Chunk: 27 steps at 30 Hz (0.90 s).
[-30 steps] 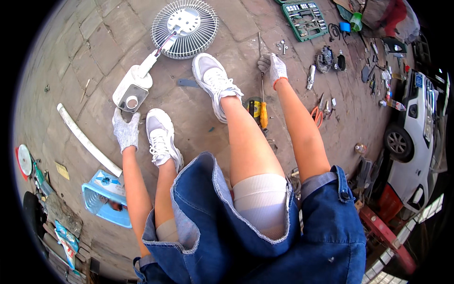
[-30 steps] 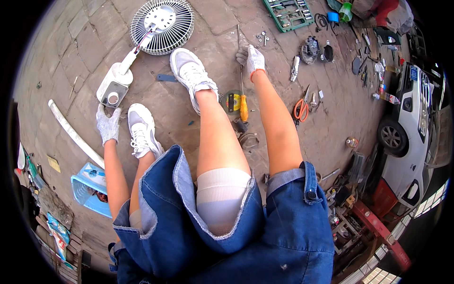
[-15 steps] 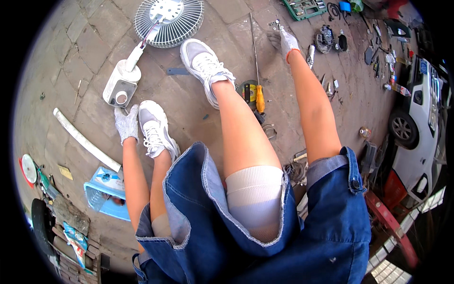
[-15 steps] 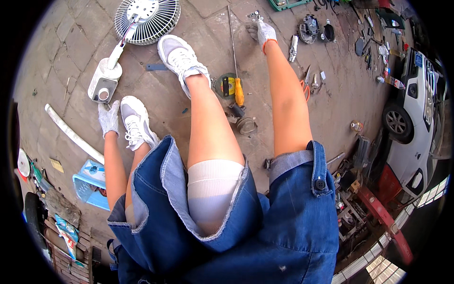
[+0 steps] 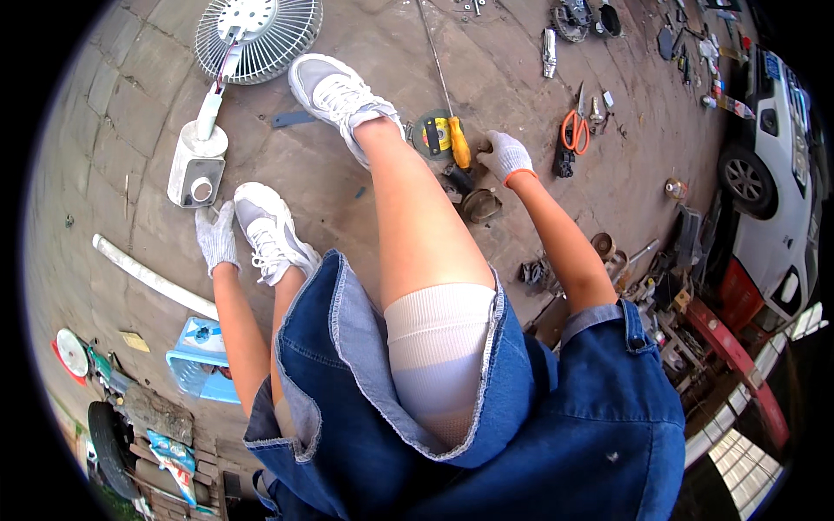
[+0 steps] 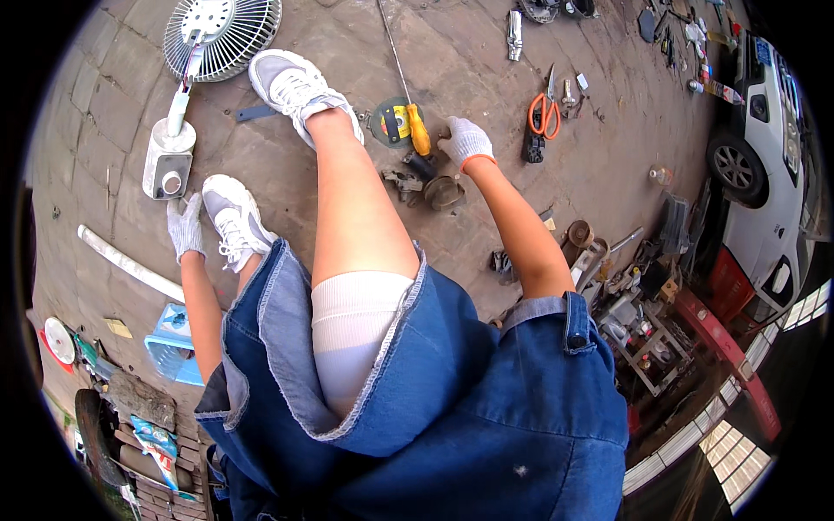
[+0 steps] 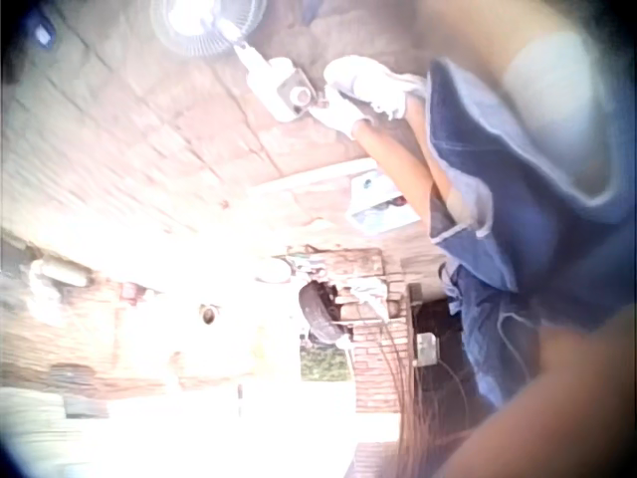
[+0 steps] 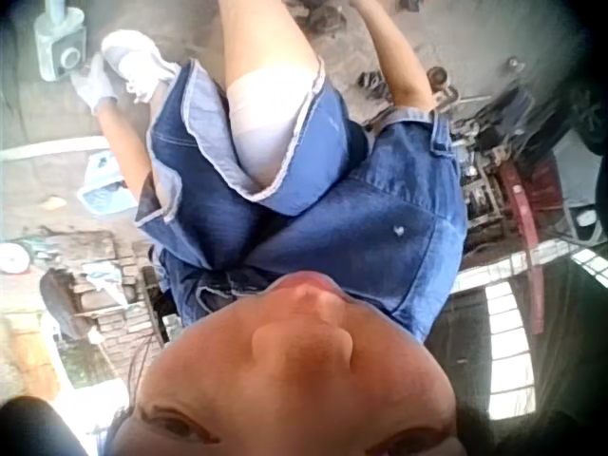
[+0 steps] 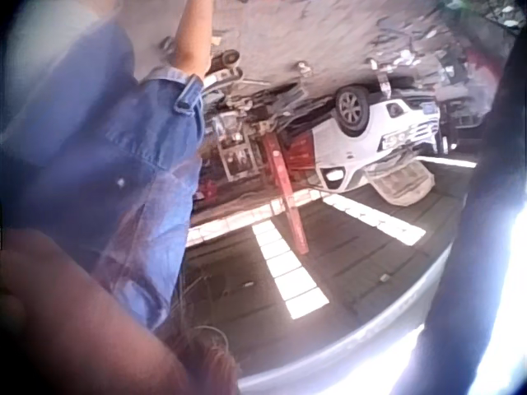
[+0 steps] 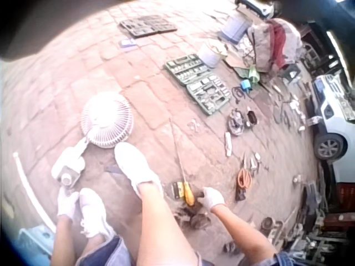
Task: The person disassembles a white pedestal fan, removing the front grille and motor housing to access the internal components. They use a screwdriver to loosen screws and manipulate the fan parts, then reassemble the unit by reattaching the motor housing and grille.
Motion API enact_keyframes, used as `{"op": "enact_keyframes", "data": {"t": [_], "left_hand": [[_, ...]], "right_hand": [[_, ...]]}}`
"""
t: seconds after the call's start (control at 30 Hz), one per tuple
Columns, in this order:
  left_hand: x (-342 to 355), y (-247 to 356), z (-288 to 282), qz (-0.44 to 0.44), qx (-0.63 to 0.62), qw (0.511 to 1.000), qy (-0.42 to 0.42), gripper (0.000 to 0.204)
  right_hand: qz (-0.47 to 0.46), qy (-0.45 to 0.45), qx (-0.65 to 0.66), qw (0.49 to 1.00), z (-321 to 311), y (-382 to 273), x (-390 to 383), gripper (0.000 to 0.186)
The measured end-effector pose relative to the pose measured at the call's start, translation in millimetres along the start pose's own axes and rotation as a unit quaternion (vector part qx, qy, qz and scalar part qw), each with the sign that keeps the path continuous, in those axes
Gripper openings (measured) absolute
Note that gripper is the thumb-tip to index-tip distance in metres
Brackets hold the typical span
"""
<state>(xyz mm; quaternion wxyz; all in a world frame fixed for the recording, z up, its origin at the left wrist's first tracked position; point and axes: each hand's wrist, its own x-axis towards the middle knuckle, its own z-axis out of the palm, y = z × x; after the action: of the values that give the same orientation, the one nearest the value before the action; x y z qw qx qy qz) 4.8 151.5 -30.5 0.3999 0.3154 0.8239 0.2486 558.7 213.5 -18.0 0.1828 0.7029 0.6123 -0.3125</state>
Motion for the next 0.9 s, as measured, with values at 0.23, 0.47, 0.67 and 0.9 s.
{"op": "enact_keyframes", "data": {"t": [0.23, 0.47, 0.67, 0.9], "left_hand": [[-3, 3, -7, -0.005, 0.012, 1.0, -0.006, 0.064], [-13, 16, -5, -0.002, 0.006, 1.0, -0.02, 0.062], [-23, 26, -13, -0.002, 0.05, 0.999, 0.0, 0.06], [-27, 10, -20, -0.003, -0.049, 0.998, -0.025, 0.054]], "right_hand": [[-0.014, 0.013, -0.017, 1.0, -6, -6, 9, 0.021], [-0.018, -0.04, -0.046, 0.998, -17, -14, 27, 0.023], [0.089, 0.034, 0.124, 0.988, -28, -28, 55, 0.033], [0.055, 0.178, 0.343, 0.921, -88, -24, 191, 0.042]]}}
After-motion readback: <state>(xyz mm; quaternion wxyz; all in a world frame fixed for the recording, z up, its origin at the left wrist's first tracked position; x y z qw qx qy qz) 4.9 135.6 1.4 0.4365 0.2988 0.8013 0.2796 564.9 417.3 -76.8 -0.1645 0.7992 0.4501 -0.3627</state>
